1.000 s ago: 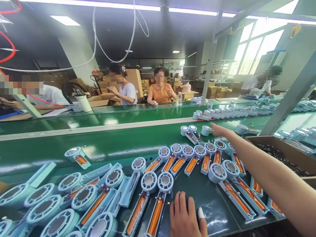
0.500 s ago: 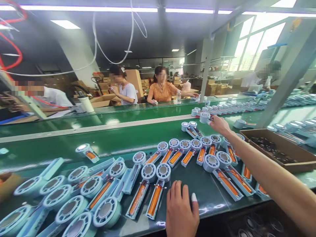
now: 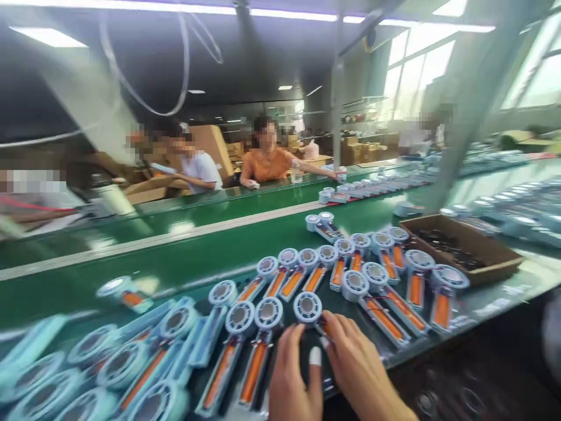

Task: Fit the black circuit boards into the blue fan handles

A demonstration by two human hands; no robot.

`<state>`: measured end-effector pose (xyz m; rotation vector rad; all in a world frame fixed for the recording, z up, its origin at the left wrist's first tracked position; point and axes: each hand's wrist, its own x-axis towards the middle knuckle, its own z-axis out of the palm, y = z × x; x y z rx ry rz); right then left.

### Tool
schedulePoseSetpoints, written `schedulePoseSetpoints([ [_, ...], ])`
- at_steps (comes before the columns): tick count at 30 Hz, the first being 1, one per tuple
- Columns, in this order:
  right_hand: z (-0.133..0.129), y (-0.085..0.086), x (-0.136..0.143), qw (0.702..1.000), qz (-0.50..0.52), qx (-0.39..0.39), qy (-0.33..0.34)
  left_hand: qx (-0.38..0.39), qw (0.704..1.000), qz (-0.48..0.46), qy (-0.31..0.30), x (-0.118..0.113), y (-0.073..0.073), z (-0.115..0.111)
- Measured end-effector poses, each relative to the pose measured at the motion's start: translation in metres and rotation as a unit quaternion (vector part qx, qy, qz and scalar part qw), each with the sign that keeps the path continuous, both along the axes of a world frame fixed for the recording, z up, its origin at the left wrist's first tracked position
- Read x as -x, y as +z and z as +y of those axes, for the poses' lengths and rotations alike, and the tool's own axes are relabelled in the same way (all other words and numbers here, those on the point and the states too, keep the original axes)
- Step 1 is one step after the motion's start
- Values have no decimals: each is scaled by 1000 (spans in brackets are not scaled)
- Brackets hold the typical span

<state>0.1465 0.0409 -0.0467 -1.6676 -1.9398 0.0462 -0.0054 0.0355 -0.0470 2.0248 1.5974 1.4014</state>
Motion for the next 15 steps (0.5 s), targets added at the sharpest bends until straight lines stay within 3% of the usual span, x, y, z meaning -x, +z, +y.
schedulePoseSetpoints([
  [3,6,-11,-26,994,11,-53,96,3,995,96,-21,28,55,8],
  [5,10,-17,-40,987,26,-66,142,74,980,149,106,61,98,34],
  [6,11,-19,-45,984,36,-77,156,133,954,178,201,81,117,52],
  [8,10,-23,-50,980,53,-104,160,173,923,190,286,121,145,94],
  [10,9,-27,-51,978,57,-136,151,224,895,195,331,154,158,133],
  [12,9,-29,-49,975,43,-159,146,258,878,199,352,175,162,159],
  [15,10,-27,-46,973,23,-182,141,240,885,217,334,183,160,169],
])
